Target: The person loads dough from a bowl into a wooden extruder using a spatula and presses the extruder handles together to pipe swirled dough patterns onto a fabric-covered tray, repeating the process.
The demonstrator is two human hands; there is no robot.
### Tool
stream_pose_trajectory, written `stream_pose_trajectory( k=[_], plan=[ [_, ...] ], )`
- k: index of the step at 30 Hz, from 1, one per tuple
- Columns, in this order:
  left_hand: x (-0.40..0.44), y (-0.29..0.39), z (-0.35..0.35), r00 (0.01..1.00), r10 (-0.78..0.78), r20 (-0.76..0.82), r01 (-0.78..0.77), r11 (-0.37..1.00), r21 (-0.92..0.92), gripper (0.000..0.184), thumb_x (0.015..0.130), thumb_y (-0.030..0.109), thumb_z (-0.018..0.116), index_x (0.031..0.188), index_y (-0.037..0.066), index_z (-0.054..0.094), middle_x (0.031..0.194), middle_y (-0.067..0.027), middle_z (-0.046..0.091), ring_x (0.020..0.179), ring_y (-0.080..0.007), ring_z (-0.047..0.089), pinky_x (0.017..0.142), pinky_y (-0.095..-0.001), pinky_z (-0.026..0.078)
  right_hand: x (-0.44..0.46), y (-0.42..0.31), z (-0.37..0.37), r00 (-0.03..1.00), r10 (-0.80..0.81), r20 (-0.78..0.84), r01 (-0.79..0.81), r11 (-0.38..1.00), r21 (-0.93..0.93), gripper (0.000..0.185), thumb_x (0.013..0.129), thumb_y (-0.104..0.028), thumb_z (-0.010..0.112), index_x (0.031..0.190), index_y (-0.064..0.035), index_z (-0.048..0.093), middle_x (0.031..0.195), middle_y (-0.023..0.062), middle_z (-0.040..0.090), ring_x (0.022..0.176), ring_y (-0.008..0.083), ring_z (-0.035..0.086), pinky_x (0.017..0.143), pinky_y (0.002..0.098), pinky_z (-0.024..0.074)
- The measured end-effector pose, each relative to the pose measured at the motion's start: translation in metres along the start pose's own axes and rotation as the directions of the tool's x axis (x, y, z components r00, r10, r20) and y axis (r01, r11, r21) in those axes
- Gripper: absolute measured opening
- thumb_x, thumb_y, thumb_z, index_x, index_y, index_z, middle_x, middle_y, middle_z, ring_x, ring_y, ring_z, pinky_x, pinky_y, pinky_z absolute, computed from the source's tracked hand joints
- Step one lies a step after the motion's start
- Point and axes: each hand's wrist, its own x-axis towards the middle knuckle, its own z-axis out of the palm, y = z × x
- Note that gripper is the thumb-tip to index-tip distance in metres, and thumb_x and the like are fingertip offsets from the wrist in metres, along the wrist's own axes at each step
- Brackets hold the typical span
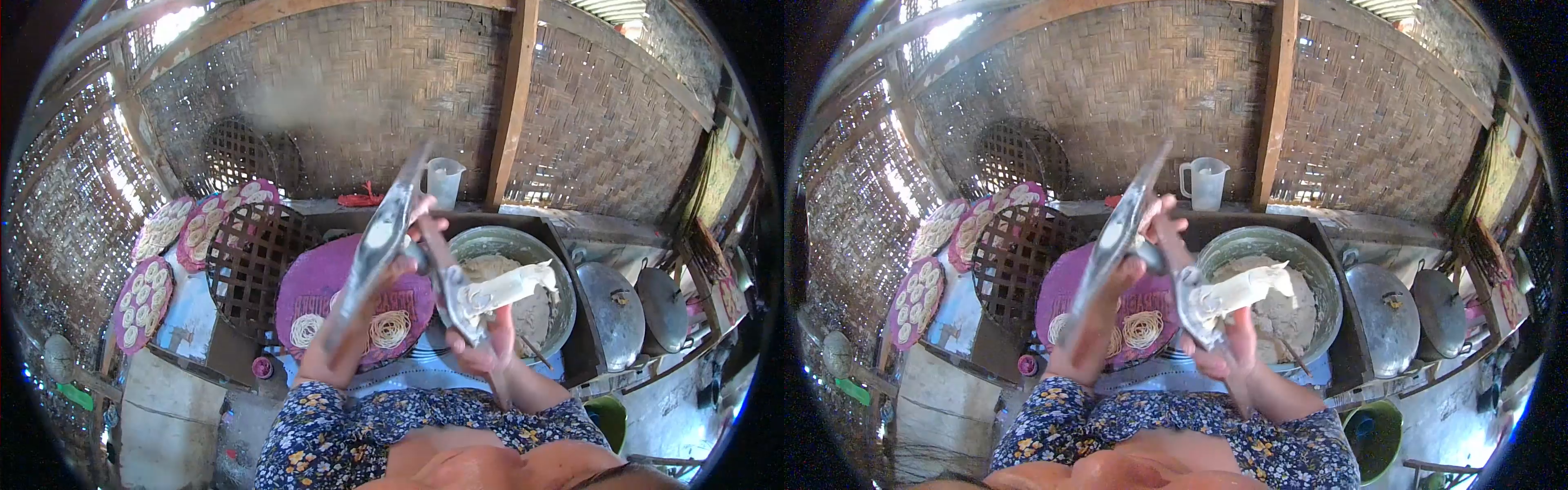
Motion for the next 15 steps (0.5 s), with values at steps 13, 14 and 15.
stream_pose_trajectory(
  k=[13,14,15],
  plan=[
    [-0.066,0.013,-0.045,0.855,-0.477,0.205,0.457,0.879,0.138,0.063,0.074,0.025,0.068,0.128,0.003,0.043,0.114,-0.0202,0.055,0.098,-0.0205,0.056,0.069,-0.0277,0.05,-0.043,-0.087,0.017,0.453,-0.827,-0.333,0.033,0.389,-0.921,0.057,0.083,-0.028,0.057,0.133,-0.0156,0.031,0.092,0.0065,0.055,0.054,0.014,0.049,0.039,0.0187,0.0348],
    [-0.066,0.018,-0.045,0.788,-0.598,0.146,0.604,0.797,0.006,0.058,0.078,0.011,0.063,0.131,0.002,0.038,0.111,-0.0161,0.057,0.09,-0.017,0.058,0.076,-0.0325,0.05,-0.049,-0.089,0.012,0.339,-0.877,-0.34,-0.145,0.309,-0.94,0.064,0.083,-0.022,0.057,0.138,-0.0195,0.024,0.091,0.0055,0.055,0.054,0.0136,0.049,0.039,0.0184,0.035],
    [-0.066,0.018,-0.046,0.789,-0.6,0.129,0.591,0.8,0.102,0.063,0.077,0.01,0.064,0.132,0.001,0.034,0.108,-0.0152,0.058,0.089,-0.0172,0.059,0.076,-0.0329,0.05,-0.062,-0.1,-0.008,0.275,-0.887,-0.371,-0.464,0.216,-0.859,0.078,0.08,-0.016,0.059,0.141,-0.0261,0.012,0.091,0.0047,0.054,0.053,0.012,0.048,0.041,0.0203,0.0366]
  ],
)
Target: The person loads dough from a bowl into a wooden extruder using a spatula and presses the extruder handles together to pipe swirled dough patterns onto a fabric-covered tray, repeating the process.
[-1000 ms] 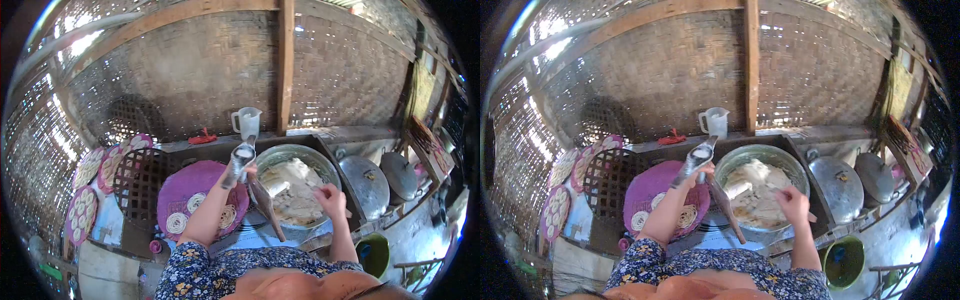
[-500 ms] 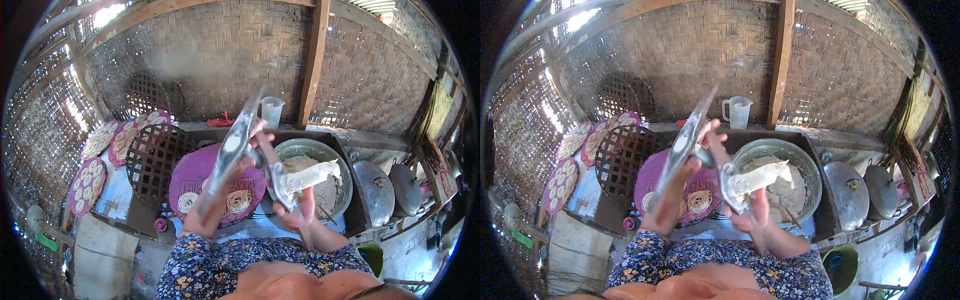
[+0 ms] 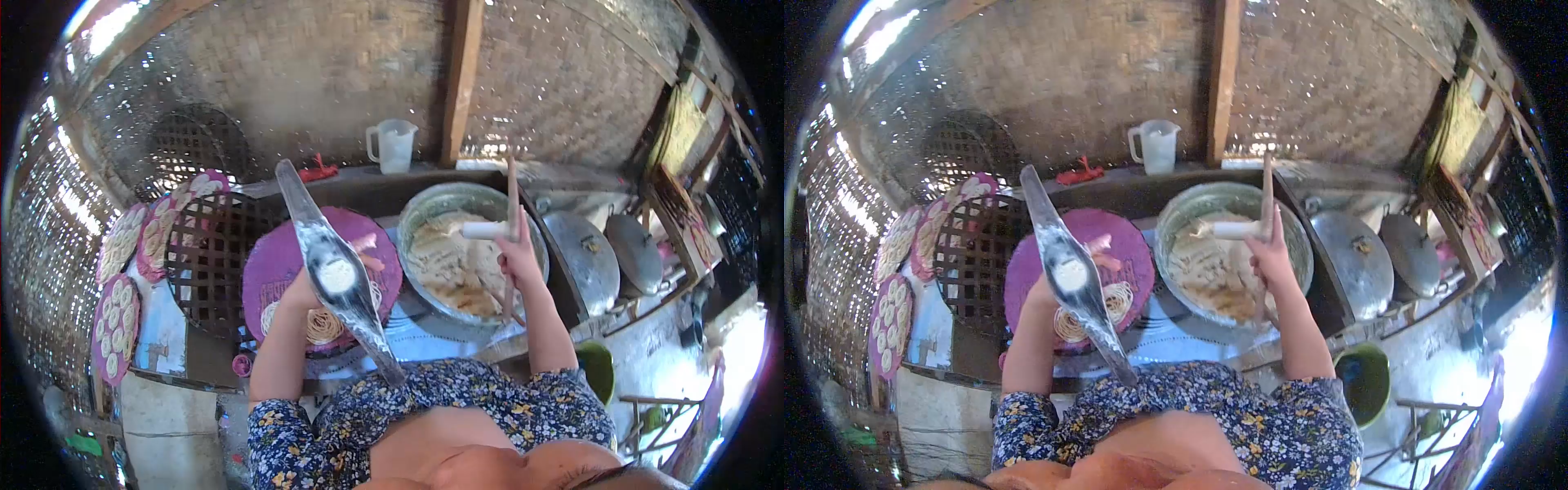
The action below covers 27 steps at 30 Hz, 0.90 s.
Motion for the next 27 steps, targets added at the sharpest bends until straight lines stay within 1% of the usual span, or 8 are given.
stream_pose_trajectory(
  k=[1,2,5,6,12,16,19,27],
  plan=[
    [-0.001,-0.002,0.001,1.0,-0.006,-0.016,0.007,0.995,0.095,0.068,0.077,0.009,0.065,0.134,0.001,0.03,0.105,-0.0143,0.06,0.088,-0.0173,0.06,0.077,-0.0333,0.05,0.023,0.042,-0.01,0.983,-0.157,-0.094,0.105,0.905,-0.412,0.087,0.076,-0.019,0.066,0.142,-0.0214,0.009,0.106,0.0114,0.052,0.071,0.0185,0.054,0.05,0.0295,0.044],
    [-0.001,-0.002,0.003,1.0,-0.001,-0.012,0.001,0.997,0.078,0.078,0.073,0.005,0.067,0.137,0.001,0.023,0.1,-0.0124,0.062,0.087,-0.0171,0.06,0.078,-0.0331,0.05,0.033,0.079,-0.023,0.985,-0.141,-0.102,0.096,0.928,-0.361,0.088,0.076,-0.019,0.067,0.142,-0.0198,0.009,0.108,0.0124,0.052,0.074,0.0207,0.055,0.053,0.0314,0.0447],
    [-0.003,0.003,0.014,0.996,0.084,-0.011,-0.081,0.978,0.192,0.072,0.077,0.016,0.064,0.137,0.002,0.026,0.096,-0.0096,0.064,0.088,-0.0148,0.06,0.103,-0.04,0.024,0.028,0.075,-0.035,0.992,-0.028,-0.122,-0.007,0.962,-0.273,0.088,0.076,-0.019,0.067,0.142,-0.0175,0.008,0.108,0.0128,0.053,0.069,0.02,0.054,0.051,0.0309,0.0438],
    [-0.003,0.004,0.016,0.998,0.058,-0.03,-0.049,0.964,0.261,0.082,0.073,0.01,0.068,0.138,0.001,0.019,0.093,-0.0076,0.064,0.087,-0.0149,0.06,0.098,-0.0379,0.033,0.016,0.061,-0.035,0.991,0.04,-0.128,-0.071,0.966,-0.249,0.088,0.076,-0.019,0.066,0.142,-0.0171,0.008,0.107,0.0124,0.053,0.066,0.0185,0.054,0.049,0.0296,0.0431],
    [0.01,-0.019,0.011,0.993,0.097,-0.065,-0.031,0.76,0.65,0.095,0.065,0.003,0.072,0.14,0.002,0.013,0.09,-0.0048,0.062,0.081,-0.0123,0.059,0.08,-0.0298,0.047,-0.004,0.005,-0.029,0.996,0.058,-0.065,-0.062,0.997,-0.054,0.085,0.078,-0.018,0.065,0.142,-0.022,0.009,0.098,0.0091,0.054,0.046,0.0098,0.044,0.038,0.0236,0.0354],
    [0.016,-0.016,0.025,0.996,0.041,-0.08,0.011,0.829,0.559,0.093,0.065,0.005,0.072,0.139,0.001,0.016,0.099,-0.0076,0.062,0.087,-0.0113,0.057,0.083,-0.0287,0.045,0.002,0.005,-0.028,0.989,-0.139,-0.058,0.121,0.962,-0.244,0.084,0.078,-0.019,0.065,0.142,-0.0218,0.009,0.089,0.0072,0.054,0.045,0.0095,0.044,0.037,0.0233,0.0356],
    [0.013,-0.012,0.028,0.998,-0.002,-0.056,0.036,0.791,0.611,0.092,0.064,0.004,0.073,0.139,0.002,0.019,0.107,-0.0096,0.061,0.091,-0.0116,0.056,0.082,-0.0283,0.045,-0.004,-0.011,-0.025,0.999,0.002,-0.043,-0.01,0.985,-0.173,0.079,0.081,-0.019,0.061,0.142,-0.0231,0.01,0.078,0.0039,0.052,0.046,0.008,0.043,0.037,0.0222,0.0351],
    [0.011,-0.014,0.027,1.0,-0.009,-0.019,0.019,0.788,0.615,0.089,0.063,0.001,0.072,0.137,0.003,0.024,0.107,-0.009,0.061,0.092,-0.012,0.057,0.083,-0.0283,0.045,-0.004,-0.017,-0.018,0.997,-0.032,-0.063,0.017,0.974,-0.225,0.079,0.081,-0.019,0.062,0.142,-0.0216,0.011,0.079,0.0042,0.051,0.045,0.0081,0.043,0.035,0.0214,0.0341]
  ],
)
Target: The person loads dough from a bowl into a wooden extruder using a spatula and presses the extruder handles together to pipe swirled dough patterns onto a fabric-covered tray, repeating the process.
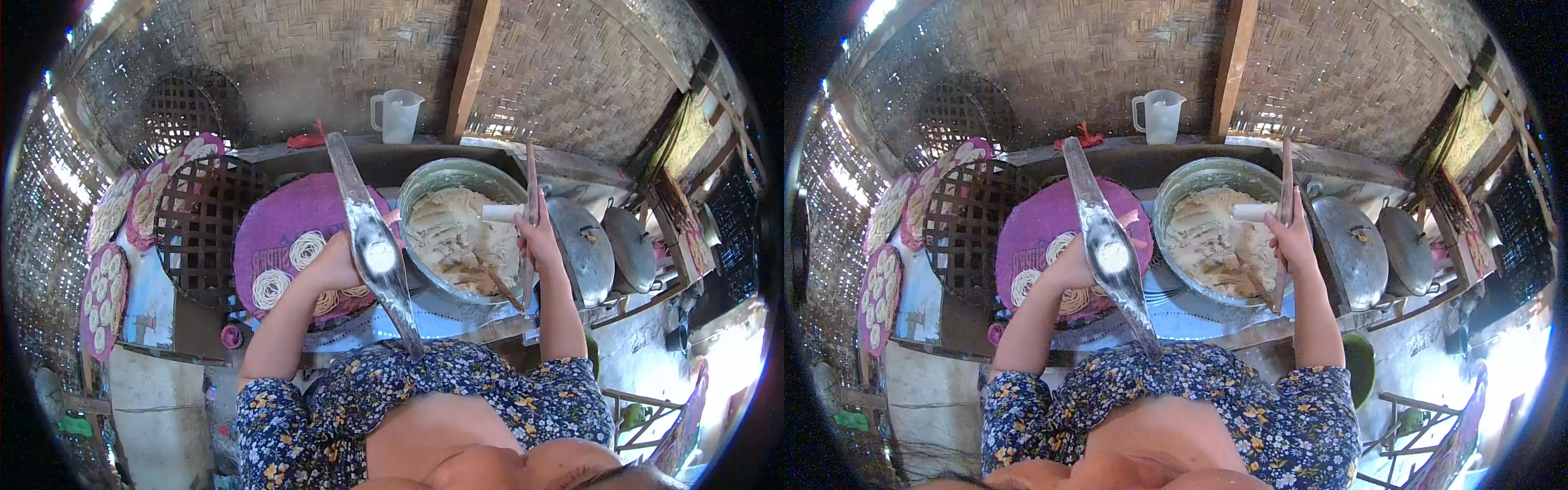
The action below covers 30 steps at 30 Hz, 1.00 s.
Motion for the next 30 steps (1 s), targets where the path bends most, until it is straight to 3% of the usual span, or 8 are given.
stream_pose_trajectory(
  k=[3,7,12,15,18,23,28,30],
  plan=[
    [0.002,0.011,0.002,0.997,-0.074,-0.033,0.073,0.997,-0.037,0.08,0.065,0.005,0.072,0.134,0.003,0.031,0.105,-0.0079,0.062,0.091,-0.0122,0.058,0.084,-0.0291,0.045,-0.01,-0.013,0.0,0.996,-0.018,0.087,0.004,0.987,0.16,0.081,0.08,-0.02,0.062,0.142,-0.02,0.01,0.081,0.0043,0.052,0.047,0.0084,0.044,0.036,0.0211,0.0344],
    [0.013,-0.013,0.012,0.985,0.098,-0.145,-0.07,0.98,0.184,0.074,0.066,0.026,0.072,0.131,0.011,0.04,0.097,-0.0158,0.062,0.091,-0.0303,0.06,0.08,-0.0341,0.045,-0.053,-0.058,0.019,0.915,-0.133,0.38,-0.064,0.883,0.464,0.081,0.079,-0.019,0.06,0.142,-0.0187,0.009,0.085,0.0046,0.052,0.049,0.0094,0.046,0.037,0.0212,0.0349],
    [0.015,0.004,0.014,0.978,0.102,-0.18,-0.042,0.949,0.313,0.073,0.064,0.029,0.071,0.129,0.012,0.042,0.094,-0.0183,0.061,0.086,-0.0329,0.06,0.077,-0.0369,0.047,-0.063,-0.072,0.043,0.785,-0.268,0.559,0.045,0.924,0.381,0.083,0.079,-0.01,0.056,0.142,-0.0123,0.003,0.139,0.0117,0.024,0.057,0.0101,0.048,0.046,0.022,0.04],
    [0.012,0.009,0.011,0.972,0.06,-0.228,0.034,0.922,0.386,0.064,0.062,0.026,0.07,0.121,0.01,0.049,0.089,-0.0177,0.062,0.083,-0.0328,0.061,0.074,-0.0392,0.048,-0.058,-0.076,0.049,0.745,-0.427,0.513,0.393,0.902,0.181,0.085,0.076,-0.009,0.059,0.141,-0.0084,0.005,0.143,0.0134,0.019,0.085,0.0195,0.05,0.063,0.0262,0.0453],
    [0.008,0.015,0.006,0.953,0.099,-0.285,0.046,0.885,0.463,0.052,0.06,0.024,0.069,0.108,0.009,0.057,0.085,-0.0172,0.062,0.079,-0.033,0.061,0.072,-0.0403,0.049,-0.054,-0.078,0.056,0.493,-0.722,0.486,0.853,0.512,-0.104,0.092,0.069,-0.012,0.07,0.14,-0.0049,0.012,0.143,0.0189,0.021,0.125,0.0336,0.034,0.088,0.0345,0.0434],
    [0.015,0.03,-0.009,0.946,0.136,-0.296,0.052,0.834,0.549,0.042,0.061,0.029,0.067,0.097,0.009,0.061,0.082,-0.0171,0.061,0.074,-0.0349,0.06,0.067,-0.0417,0.049,-0.062,-0.099,0.074,0.325,-0.796,0.51,0.944,0.307,-0.123,0.086,0.064,-0.019,0.075,0.135,-0.0105,0.026,0.116,0.0237,0.04,0.099,0.0424,0.051,0.069,0.0433,0.0513],
    [0.034,0.033,-0.028,0.894,0.238,-0.381,0.042,0.8,0.599,0.033,0.062,0.031,0.066,0.085,0.007,0.063,0.072,-0.016,0.06,0.068,-0.0351,0.06,0.063,-0.0425,0.048,-0.042,-0.107,0.104,0.304,-0.838,0.454,0.951,0.299,-0.084,0.093,0.063,-0.024,0.076,0.137,-0.0087,0.022,0.121,0.0244,0.036,0.103,0.0428,0.048,0.076,0.0439,0.0486],
    [0.038,0.028,-0.034,0.869,0.274,-0.412,0.042,0.789,0.613,0.049,0.061,0.029,0.067,0.103,0.007,0.058,0.071,-0.0163,0.059,0.069,-0.0354,0.059,0.063,-0.0425,0.048,-0.034,-0.112,0.113,0.291,-0.848,0.443,0.952,0.301,-0.048,0.097,0.061,-0.026,0.078,0.137,-0.0084,0.02,0.122,0.0246,0.035,0.105,0.0428,0.047,0.08,0.0438,0.0466]
  ],
)
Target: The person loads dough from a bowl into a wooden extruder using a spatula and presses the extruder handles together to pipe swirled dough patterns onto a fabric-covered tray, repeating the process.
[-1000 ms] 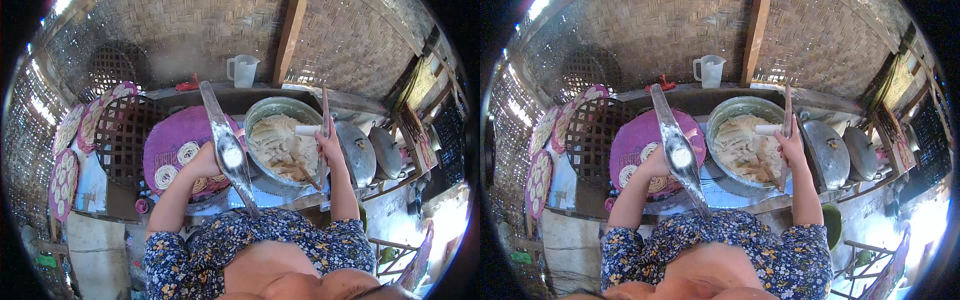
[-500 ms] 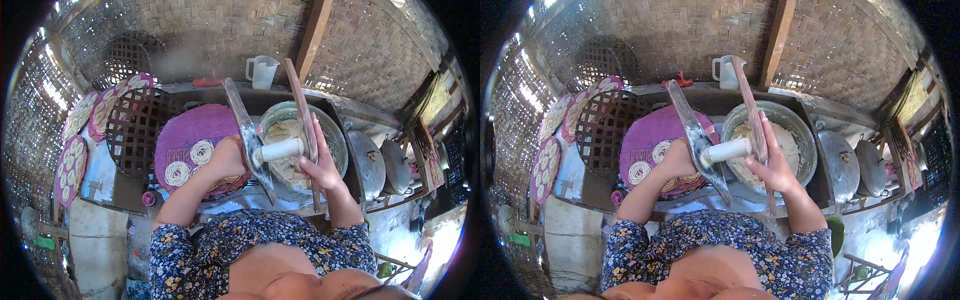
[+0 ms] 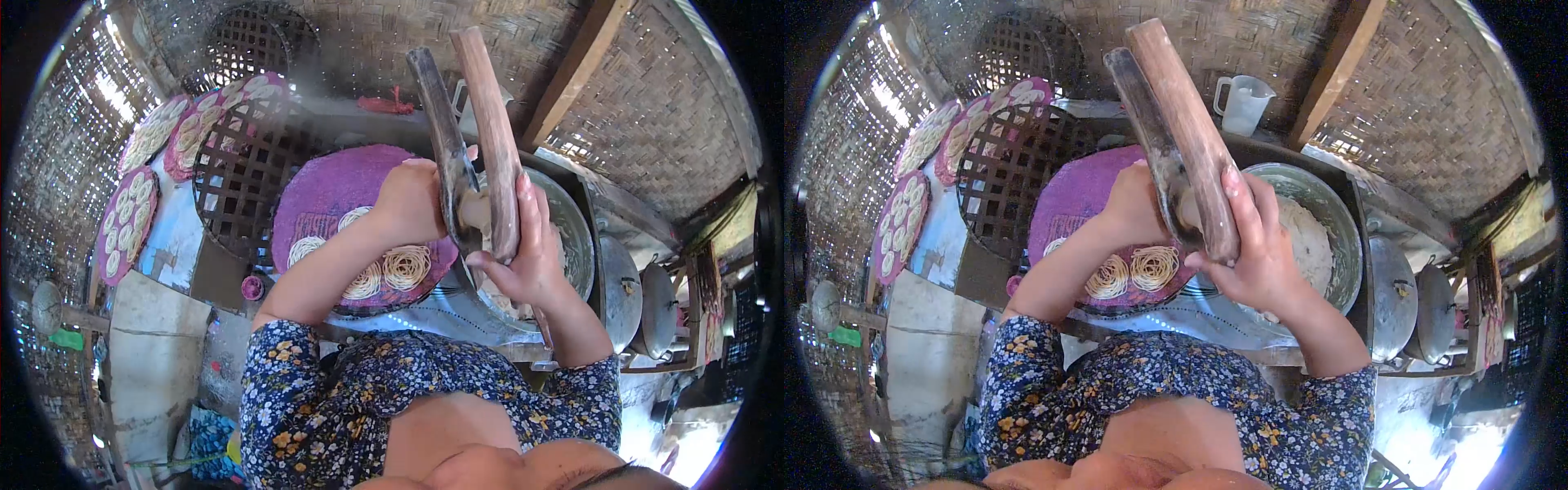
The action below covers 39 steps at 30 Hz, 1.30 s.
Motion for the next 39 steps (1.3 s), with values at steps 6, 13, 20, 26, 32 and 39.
stream_pose_trajectory(
  k=[6,13,20,26,32,39],
  plan=[
    [0.004,-0.033,0.008,0.988,-0.14,0.073,0.157,0.832,-0.533,0.068,0.06,0.019,0.072,0.121,0.004,0.046,0.102,-0.0159,0.059,0.098,-0.0271,0.056,0.085,-0.0354,0.044,-0.004,0.049,-0.006,0.574,0.258,0.777,-0.818,0.207,0.536,0.107,0.055,-0.051,0.075,0.133,0.002,0.025,0.116,0.017,0.048,0.1,0.0239,0.052,0.081,0.0361,0.044],
    [0.059,-0.06,-0.055,0.953,0.2,-0.229,-0.089,-0.537,-0.839,0.076,0.074,0.041,0.064,0.134,0.012,0.028,0.113,-0.0077,0.053,0.117,-0.0269,0.042,0.104,-0.0486,0.025,-0.038,0.086,0.01,0.476,-0.036,0.879,-0.878,-0.064,0.474,0.102,0.056,-0.066,0.067,0.125,0.0023,0.037,0.108,0.0185,0.054,0.088,0.0265,0.059,0.072,0.0347,0.0479],
    [0.038,-0.138,0.019,0.986,-0.154,-0.059,-0.134,-0.543,-0.829,0.059,0.083,0.056,0.045,0.123,0.012,0.047,0.081,0.002,0.057,0.086,-0.0187,0.055,0.097,-0.0476,0.034,-0.022,0.112,0.011,0.293,0.142,0.946,-0.955,-0.003,0.296,0.086,0.066,-0.064,0.061,0.117,0.003,0.045,0.095,0.0153,0.059,0.08,0.0218,0.061,0.067,0.0306,0.049],
    [0.019,-0.16,0.031,0.942,-0.335,-0.028,-0.217,-0.542,-0.812,0.067,0.084,0.065,0.028,0.124,0.015,0.047,0.061,0.0073,0.048,0.065,-0.0109,0.051,0.088,-0.0416,0.038,-0.013,0.111,0.035,0.226,0.266,0.937,-0.973,0.099,0.206,0.073,0.063,-0.057,0.067,0.103,0.0025,0.055,0.087,0.0104,0.062,0.073,0.0175,0.061,0.059,0.0263,0.047],
    [0.013,-0.135,0.028,0.939,-0.344,-0.03,-0.233,-0.566,-0.791,0.061,0.084,0.063,0.032,0.12,0.018,0.051,0.055,0.0082,0.048,0.06,-0.0098,0.051,0.089,-0.0397,0.038,-0.01,0.089,0.004,0.231,0.347,0.909,-0.971,0.135,0.195,0.069,0.059,-0.054,0.071,0.098,0.0021,0.058,0.077,0.0068,0.061,0.067,0.0152,0.06,0.057,0.0262,0.0477],
    [0.034,-0.135,-0.016,0.96,-0.205,-0.19,-0.275,-0.575,-0.77,0.067,0.082,0.067,0.03,0.119,0.016,0.052,0.058,0.0045,0.051,0.06,-0.0157,0.05,0.088,-0.0437,0.039,0.014,0.086,-0.002,0.396,0.39,0.831,-0.866,0.459,0.198,0.074,0.059,-0.049,0.073,0.111,0.0013,0.056,0.087,0.0041,0.058,0.077,0.0115,0.052,0.069,0.0261,0.0422]
  ],
)
